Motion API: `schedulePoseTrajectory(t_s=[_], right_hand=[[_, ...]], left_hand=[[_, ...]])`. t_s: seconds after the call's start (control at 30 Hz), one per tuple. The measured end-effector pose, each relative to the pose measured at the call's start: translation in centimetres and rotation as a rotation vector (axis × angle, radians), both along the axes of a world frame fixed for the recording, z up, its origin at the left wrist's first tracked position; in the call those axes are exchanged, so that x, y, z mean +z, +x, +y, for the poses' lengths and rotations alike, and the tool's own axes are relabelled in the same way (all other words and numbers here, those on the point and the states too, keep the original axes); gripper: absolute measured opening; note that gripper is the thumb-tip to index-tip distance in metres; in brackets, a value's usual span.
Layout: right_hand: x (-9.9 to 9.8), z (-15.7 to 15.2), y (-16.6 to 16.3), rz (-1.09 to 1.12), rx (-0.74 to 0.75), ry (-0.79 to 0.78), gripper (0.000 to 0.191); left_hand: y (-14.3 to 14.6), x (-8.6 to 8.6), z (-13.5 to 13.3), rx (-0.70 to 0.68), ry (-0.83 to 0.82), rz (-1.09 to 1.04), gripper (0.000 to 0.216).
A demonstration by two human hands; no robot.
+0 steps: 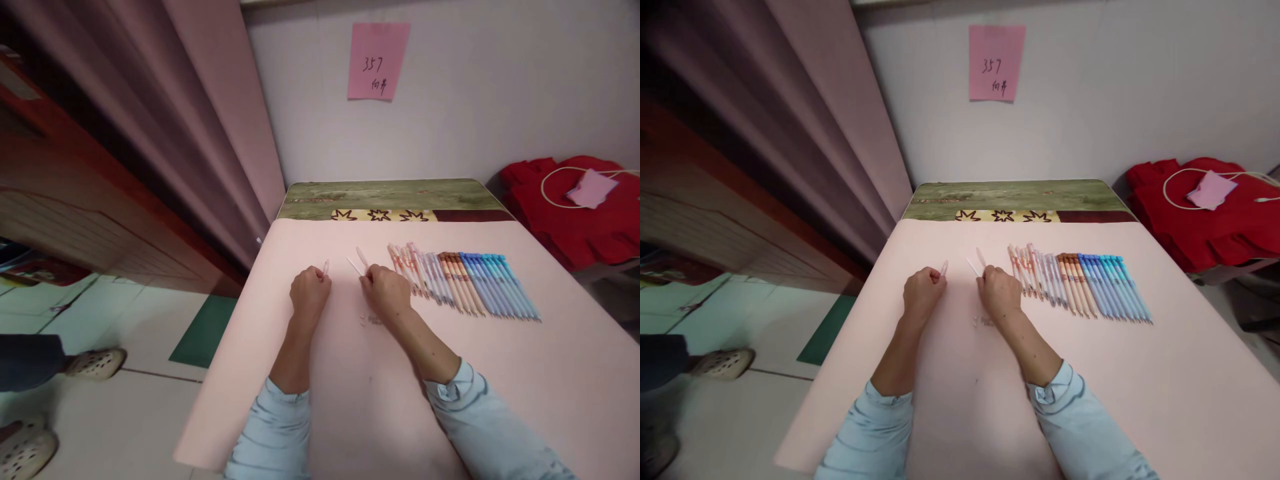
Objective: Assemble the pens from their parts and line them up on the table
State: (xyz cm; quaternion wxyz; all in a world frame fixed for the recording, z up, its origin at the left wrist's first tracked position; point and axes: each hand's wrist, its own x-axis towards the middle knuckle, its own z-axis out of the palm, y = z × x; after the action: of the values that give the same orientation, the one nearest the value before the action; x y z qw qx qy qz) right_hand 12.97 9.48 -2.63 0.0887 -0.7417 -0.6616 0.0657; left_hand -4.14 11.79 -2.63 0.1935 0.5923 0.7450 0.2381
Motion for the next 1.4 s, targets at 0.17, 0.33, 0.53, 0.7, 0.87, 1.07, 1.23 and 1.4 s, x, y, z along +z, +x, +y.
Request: schedulePoseTrajectory(t_s=[0.17, 0.33, 0.53, 0.7, 0.87, 1.07, 1.23, 1.4], right_hand=[[0.3, 0.0, 0.1, -0.068, 0.027, -0.019, 0.027], [0.1, 0.2, 0.7, -0.034, 0.063, -0.052, 0.024], [0.6, 0.3, 0.9, -0.001, 0.090, -0.081, 0.021], [1.7, 0.1, 0.7, 0.286, 0.268, 0.004, 0.014], [1.8, -0.2, 0.4, 0.436, 0.390, 0.022, 0.009], [1.2, -0.2, 0.4, 0.468, 0.387, 0.033, 0.009], [0.5, 0.1, 0.7, 0.606, 0.333, 0.146, 0.013], [-0.3, 0.4, 0.6, 0.925, 0.224, 0.166, 0.030]], left_hand=[[0.1, -0.8, 0.4, 0.121, -0.016, -0.708, 0.008], [0.7, -0.9, 0.8, 0.214, -0.078, -1.393, 0.007], [0.8, -0.3, 0.6, 0.274, -0.029, -1.580, 0.005], [0.6, -0.5, 0.6, 0.298, 0.044, -1.603, 0.004], [0.6, -0.6, 0.7, 0.296, 0.075, -1.607, 0.005], [0.8, -0.5, 0.4, 0.246, 0.054, -1.538, 0.012], [1.7, -0.4, 0.0, 0.197, 0.029, -1.453, 0.013], [2.6, -0.4, -0.3, 0.151, -0.039, -1.516, 0.015]])
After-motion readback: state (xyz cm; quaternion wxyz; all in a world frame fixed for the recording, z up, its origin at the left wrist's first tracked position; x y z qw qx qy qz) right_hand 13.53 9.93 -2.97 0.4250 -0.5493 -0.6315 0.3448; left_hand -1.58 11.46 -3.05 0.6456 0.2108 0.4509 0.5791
